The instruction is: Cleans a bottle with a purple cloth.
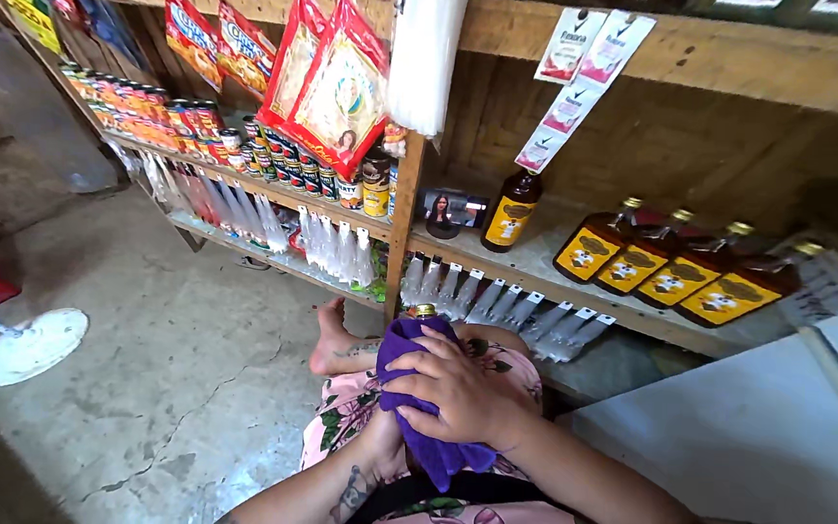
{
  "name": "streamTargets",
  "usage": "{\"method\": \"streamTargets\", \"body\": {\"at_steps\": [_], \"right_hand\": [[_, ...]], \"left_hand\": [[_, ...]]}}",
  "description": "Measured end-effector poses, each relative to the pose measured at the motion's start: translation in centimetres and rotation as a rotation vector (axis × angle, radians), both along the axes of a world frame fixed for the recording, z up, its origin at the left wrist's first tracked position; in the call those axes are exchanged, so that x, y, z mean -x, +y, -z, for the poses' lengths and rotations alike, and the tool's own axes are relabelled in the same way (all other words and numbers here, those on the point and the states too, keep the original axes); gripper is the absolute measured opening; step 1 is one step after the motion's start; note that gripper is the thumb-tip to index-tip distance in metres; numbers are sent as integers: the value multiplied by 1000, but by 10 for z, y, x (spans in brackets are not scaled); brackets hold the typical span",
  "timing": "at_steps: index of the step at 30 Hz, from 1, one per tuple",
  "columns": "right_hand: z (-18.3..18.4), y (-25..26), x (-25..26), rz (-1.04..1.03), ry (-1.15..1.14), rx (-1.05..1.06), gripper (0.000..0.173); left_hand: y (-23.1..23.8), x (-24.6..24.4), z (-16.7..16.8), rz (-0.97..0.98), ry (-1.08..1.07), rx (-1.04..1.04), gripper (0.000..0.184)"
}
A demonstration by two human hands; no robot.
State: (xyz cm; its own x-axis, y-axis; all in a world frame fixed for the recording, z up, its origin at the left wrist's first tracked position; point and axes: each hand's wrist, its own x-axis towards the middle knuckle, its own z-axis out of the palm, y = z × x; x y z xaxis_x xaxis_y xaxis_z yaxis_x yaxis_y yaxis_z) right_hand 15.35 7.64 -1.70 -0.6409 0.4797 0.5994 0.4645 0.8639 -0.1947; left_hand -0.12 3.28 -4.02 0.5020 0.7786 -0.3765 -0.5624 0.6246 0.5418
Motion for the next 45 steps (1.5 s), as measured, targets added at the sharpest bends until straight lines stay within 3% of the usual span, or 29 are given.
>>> {"method": "streamTargets", "body": {"at_steps": [5,6,8,9,10,11,12,14,15,19,22,23,25,27,29,30,33,37,40,45], "right_hand": [[14,-8,3,-128,0,63,29],[17,-8,2,-156,-5,69,29],[24,-5,-2,-199,-8,57,30],[27,-2,-5,-213,-9,48,29],[30,1,-8,-219,-9,48,29],[31,4,-10,-213,-10,57,30],[32,6,-13,-201,-3,75,31],[33,12,-18,-165,36,122,33],[34,15,-21,-141,75,151,35],[40,32,-27,-44,346,332,39],[41,30,-26,-35,363,373,43],[40,26,-25,-36,294,339,42],[36,17,-23,-55,139,245,40],[34,12,-18,-96,26,155,40],[28,9,-14,-96,-66,122,39],[23,10,-11,-87,-97,137,39],[7,19,-5,-22,-118,172,37],[-5,43,-7,-1,52,135,35],[7,52,-17,-152,176,68,34],[26,48,-30,-289,381,73,27]], "left_hand": [[11,11,33,5,-288,-135,54],[16,11,28,-18,-252,-166,56],[25,10,-34,-101,-5,-243,46],[24,1,-92,-198,181,-96,39],[27,-7,-123,-244,328,-81,33],[30,-10,-130,-258,398,-122,32],[31,-11,-116,-297,364,-213,32],[37,-14,-54,-345,8,-290,40],[40,-15,-42,-278,-86,-276,43],[45,-11,10,-66,-267,-241,70],[48,-3,43,-23,-371,-290,71],[49,-1,46,-23,-396,-281,71],[45,-5,15,-112,-288,-176,70],[40,-9,-13,-147,-168,-189,47],[31,2,14,-35,-202,-199,28],[24,5,17,0,-120,-161,26],[16,0,12,-37,-74,-50,51],[31,-4,15,-12,-201,-267,64],[38,-4,-9,-74,-222,-486,53],[46,1,1,-48,-309,-614,44]]}}
